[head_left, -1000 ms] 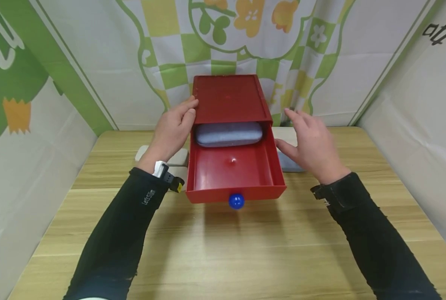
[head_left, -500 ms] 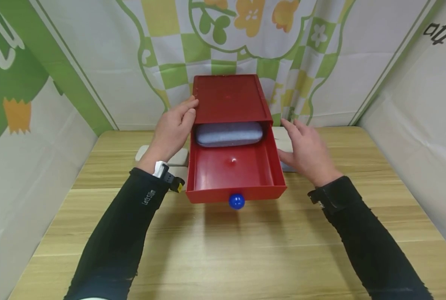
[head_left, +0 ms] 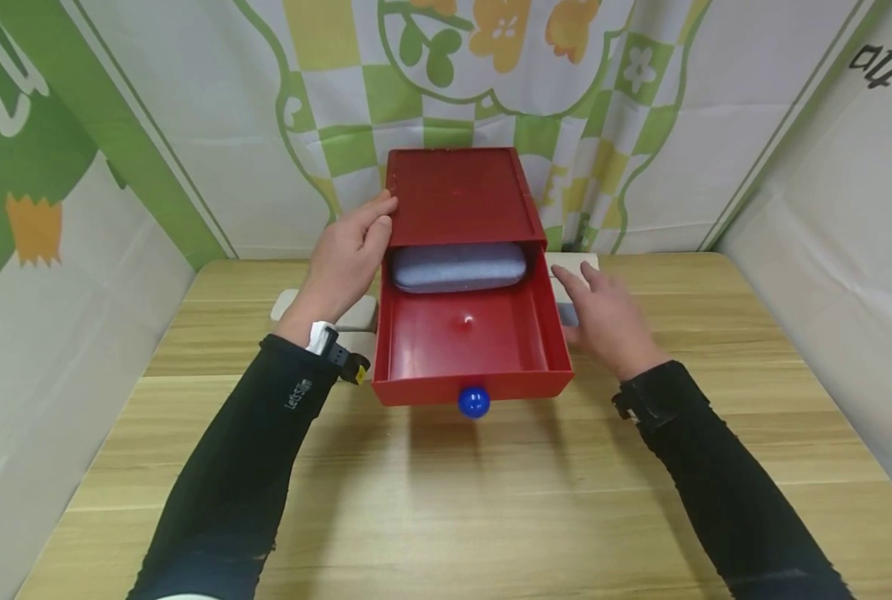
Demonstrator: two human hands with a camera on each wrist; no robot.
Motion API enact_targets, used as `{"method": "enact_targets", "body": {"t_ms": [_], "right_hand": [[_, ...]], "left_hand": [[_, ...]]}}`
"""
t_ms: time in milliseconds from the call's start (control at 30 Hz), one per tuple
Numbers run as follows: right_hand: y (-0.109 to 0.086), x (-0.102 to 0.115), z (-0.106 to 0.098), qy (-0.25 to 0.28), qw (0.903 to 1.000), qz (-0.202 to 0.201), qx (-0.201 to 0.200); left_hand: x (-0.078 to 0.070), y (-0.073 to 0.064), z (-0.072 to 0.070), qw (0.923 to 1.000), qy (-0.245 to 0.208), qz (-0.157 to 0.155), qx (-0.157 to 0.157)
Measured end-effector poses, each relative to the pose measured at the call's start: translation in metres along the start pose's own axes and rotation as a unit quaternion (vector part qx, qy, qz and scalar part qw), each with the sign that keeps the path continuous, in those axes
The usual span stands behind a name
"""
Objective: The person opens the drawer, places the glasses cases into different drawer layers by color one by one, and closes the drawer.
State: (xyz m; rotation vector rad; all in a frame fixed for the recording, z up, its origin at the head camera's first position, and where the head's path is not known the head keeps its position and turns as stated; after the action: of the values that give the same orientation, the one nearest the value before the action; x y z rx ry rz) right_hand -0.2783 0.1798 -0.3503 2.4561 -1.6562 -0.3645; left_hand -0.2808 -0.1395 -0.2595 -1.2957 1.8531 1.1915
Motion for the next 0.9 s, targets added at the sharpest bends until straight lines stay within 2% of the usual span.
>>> {"method": "enact_targets", "body": {"t_ms": [200,467,900], "right_hand": [[-0.002,0.004,0.016,-0.014,0.9997,-0.021,0.001],[-0.006,0.004,0.041,-0.013,0.9984,-0.022,0.049],[-0.007,0.005,0.053,-0.023,0.9974,-0.028,0.063]], "left_hand": [[0.000,0.000,0.000,1.0000,0.000,0.001,0.000],[0.000,-0.001,0.001,1.0000,0.002,-0.003,-0.003],[0.000,0.000,0.001,1.0000,0.006,-0.003,-0.005]]}}
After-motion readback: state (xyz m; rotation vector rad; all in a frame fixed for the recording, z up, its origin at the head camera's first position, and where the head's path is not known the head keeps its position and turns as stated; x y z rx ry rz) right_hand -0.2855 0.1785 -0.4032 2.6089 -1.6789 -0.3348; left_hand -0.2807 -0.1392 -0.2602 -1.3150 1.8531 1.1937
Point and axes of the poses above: each hand's wrist, its own y-axis towards the middle knuckle, its own z-axis out of the palm, x = y × z, the point moved 8 cm from there along y, towards the middle knuckle, and after that the axes turned 15 degrees about -y, right-handed, at the moved point
